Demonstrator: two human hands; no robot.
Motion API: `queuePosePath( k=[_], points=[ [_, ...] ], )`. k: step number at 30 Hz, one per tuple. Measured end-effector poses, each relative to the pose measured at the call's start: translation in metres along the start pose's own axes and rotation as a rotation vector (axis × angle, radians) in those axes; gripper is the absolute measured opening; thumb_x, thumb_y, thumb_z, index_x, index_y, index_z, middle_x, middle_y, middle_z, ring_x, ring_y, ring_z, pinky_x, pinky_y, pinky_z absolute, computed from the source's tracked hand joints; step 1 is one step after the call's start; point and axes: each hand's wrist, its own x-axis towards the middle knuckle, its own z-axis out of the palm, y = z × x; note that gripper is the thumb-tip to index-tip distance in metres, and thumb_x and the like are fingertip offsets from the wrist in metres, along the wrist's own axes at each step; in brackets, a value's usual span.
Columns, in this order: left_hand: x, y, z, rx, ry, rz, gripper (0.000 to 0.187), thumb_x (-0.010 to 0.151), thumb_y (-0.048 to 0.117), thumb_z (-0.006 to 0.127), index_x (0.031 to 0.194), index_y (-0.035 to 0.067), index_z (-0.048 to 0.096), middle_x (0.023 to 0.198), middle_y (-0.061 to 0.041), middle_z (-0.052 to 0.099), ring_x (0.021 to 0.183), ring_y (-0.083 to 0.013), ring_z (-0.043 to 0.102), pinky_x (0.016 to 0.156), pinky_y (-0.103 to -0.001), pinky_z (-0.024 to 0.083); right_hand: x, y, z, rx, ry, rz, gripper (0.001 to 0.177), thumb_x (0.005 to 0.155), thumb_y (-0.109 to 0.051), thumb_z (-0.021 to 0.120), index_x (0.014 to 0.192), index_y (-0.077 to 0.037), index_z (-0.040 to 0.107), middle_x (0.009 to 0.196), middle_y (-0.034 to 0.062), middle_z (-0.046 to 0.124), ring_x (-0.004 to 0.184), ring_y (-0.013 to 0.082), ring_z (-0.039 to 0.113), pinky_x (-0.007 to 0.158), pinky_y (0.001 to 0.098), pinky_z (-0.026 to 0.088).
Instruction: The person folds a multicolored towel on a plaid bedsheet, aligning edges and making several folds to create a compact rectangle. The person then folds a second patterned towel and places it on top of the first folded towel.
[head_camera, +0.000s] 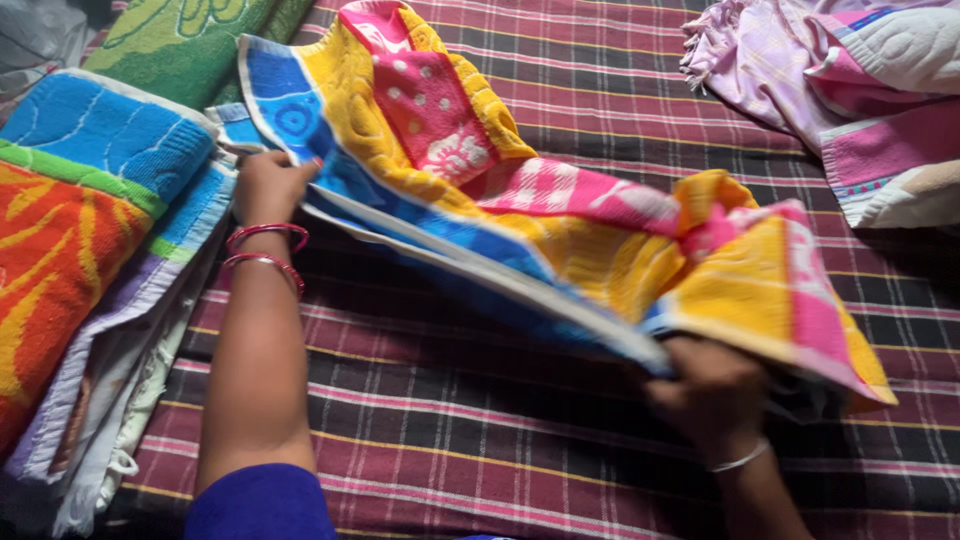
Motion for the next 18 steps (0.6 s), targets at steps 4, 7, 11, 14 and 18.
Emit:
queuePosePath(
  k=[4,7,11,14,18],
  points=[
    [0.008,0.002,0.021,0.146,-0.035,0.037,0.036,0.074,0.042,0.079,0.096,0.014,0.082,0.097,-0.016,0.076,0.093,-0.0371,0.073,0.083,-0.048,0.056,-0.033,0.060,0.009,0.064,0.114,0.128,0.033,0.069,-0.037,0.088,0.078,-0.008,0.075,0.064,0.0139,0.063,0.057,0.0329,0.063,0.056,0.0474,0.050],
    [-0.003,0.010,0.041,0.008,-0.155,0.092,0.039,0.080,0.045,0.074,0.100,0.012,0.081,0.098,-0.018,0.077,0.094,-0.0355,0.076,0.087,-0.045,0.058,-0.059,0.111,0.011,0.233,0.243,0.345,0.032,0.069,-0.037,0.088,0.078,-0.009,0.075,0.064,0.0137,0.063,0.057,0.0327,0.063,0.057,0.0472,0.051],
    [-0.032,0.019,0.065,0.002,0.021,0.136,0.037,0.077,0.042,0.073,0.102,0.016,0.082,0.102,-0.019,0.074,0.097,-0.0396,0.069,0.085,-0.047,0.055,-0.096,0.175,0.016,0.573,0.438,0.662,0.032,0.070,-0.037,0.087,0.078,-0.009,0.075,0.064,0.0134,0.063,0.058,0.0325,0.063,0.057,0.0470,0.051],
    [-0.035,0.005,0.065,-0.119,0.054,0.171,0.030,0.085,0.035,0.070,0.106,0.017,0.082,0.101,-0.019,0.075,0.098,-0.0384,0.070,0.087,-0.046,0.054,-0.116,0.214,0.020,0.905,0.559,0.821,0.031,0.070,-0.037,0.087,0.078,-0.009,0.075,0.065,0.0133,0.063,0.058,0.0323,0.063,0.057,0.0468,0.051],
    [-0.035,-0.013,0.053,-0.335,-0.019,0.275,0.035,0.079,0.023,0.075,0.112,0.013,0.075,0.102,-0.010,0.077,0.098,-0.0298,0.076,0.086,-0.040,0.058,-0.129,0.248,0.024,1.217,0.677,0.888,0.031,0.071,-0.037,0.086,0.078,-0.009,0.075,0.065,0.0130,0.063,0.059,0.0321,0.063,0.057,0.0466,0.051]
  ],
)
